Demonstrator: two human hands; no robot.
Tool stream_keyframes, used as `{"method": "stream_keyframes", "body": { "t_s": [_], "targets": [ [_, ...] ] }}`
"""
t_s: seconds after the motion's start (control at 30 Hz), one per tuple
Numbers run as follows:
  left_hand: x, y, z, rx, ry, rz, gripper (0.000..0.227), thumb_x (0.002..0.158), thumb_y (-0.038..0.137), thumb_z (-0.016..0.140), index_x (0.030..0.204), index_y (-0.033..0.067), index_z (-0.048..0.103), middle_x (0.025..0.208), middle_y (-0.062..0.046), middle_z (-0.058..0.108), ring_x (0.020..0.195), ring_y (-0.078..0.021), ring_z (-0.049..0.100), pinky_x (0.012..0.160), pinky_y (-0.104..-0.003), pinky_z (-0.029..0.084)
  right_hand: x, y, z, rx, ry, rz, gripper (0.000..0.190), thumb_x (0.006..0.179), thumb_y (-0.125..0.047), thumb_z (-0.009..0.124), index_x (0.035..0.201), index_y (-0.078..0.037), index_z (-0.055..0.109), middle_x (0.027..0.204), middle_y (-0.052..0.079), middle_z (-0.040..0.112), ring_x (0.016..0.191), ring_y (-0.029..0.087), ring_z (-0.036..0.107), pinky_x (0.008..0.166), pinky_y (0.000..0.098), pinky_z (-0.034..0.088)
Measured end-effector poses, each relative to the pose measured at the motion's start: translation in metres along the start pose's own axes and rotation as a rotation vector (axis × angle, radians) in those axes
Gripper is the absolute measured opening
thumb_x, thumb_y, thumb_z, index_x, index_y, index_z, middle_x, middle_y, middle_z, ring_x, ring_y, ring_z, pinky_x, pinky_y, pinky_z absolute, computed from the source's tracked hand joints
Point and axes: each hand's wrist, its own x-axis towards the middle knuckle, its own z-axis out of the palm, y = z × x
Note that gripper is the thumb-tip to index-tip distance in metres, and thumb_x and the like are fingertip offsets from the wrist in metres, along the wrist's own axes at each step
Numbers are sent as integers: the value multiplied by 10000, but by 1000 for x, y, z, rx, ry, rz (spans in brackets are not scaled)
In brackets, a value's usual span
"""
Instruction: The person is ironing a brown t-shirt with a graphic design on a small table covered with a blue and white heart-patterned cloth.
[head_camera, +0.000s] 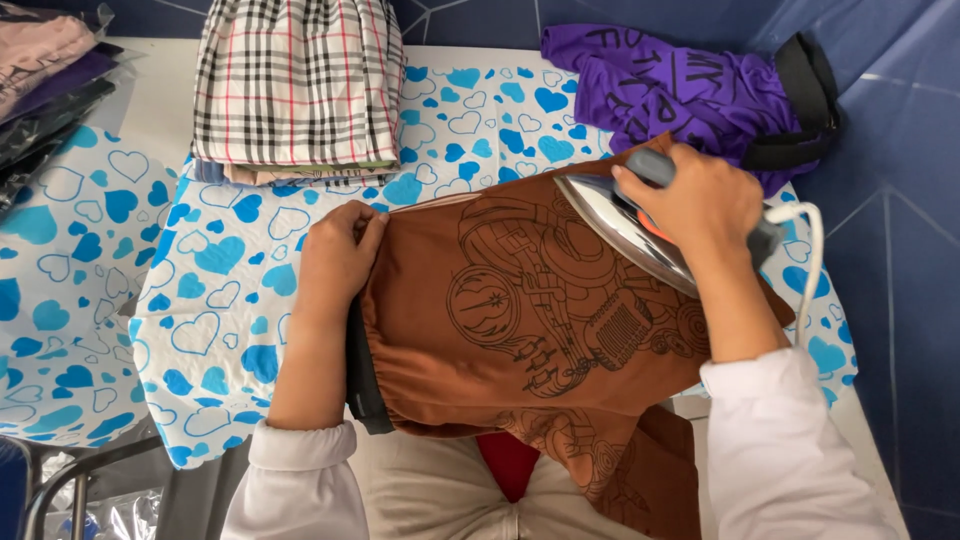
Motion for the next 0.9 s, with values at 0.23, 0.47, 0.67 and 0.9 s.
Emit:
{"method": "stream_keyframes", "body": {
  "t_s": [0.23, 0.47, 0.67, 0.9],
  "targets": [
    [1, -6, 3, -26, 2, 12, 187, 971, 279, 741, 932, 96, 746, 762, -102, 704, 747, -306, 701, 677, -405, 568, 45, -36, 26, 76, -39, -2, 718, 915, -836, 591, 861, -126, 679, 758, 163, 736, 727, 422, 743, 618, 517, 488],
    [-1, -2, -1, -67, 19, -8, 156, 973, 255, 739, 925, 107, 754, 730, -82, 698, 705, -271, 686, 656, -377, 564, 17, -30, 0, 40, -117, -50, 650, 954, -733, 626, 1060, -92, 635, 890, 164, 755, 808, 397, 753, 675, 529, 529],
    [-2, -4, 1, -63, 12, -4, 154, 968, 258, 749, 934, 107, 752, 741, -95, 692, 714, -293, 684, 659, -401, 559, -21, -20, -36, -33, -165, 3, 628, 1000, -705, 620, 1028, -79, 646, 844, 150, 746, 776, 365, 761, 670, 483, 556],
    [-1, -3, 0, -85, 22, -7, 138, 967, 245, 749, 929, 112, 754, 724, -74, 683, 693, -259, 668, 652, -381, 550, 19, -4, 17, -65, -72, 96, 609, 968, -670, 693, 1019, -66, 629, 806, 160, 734, 726, 399, 755, 603, 512, 571]
  ]
}}
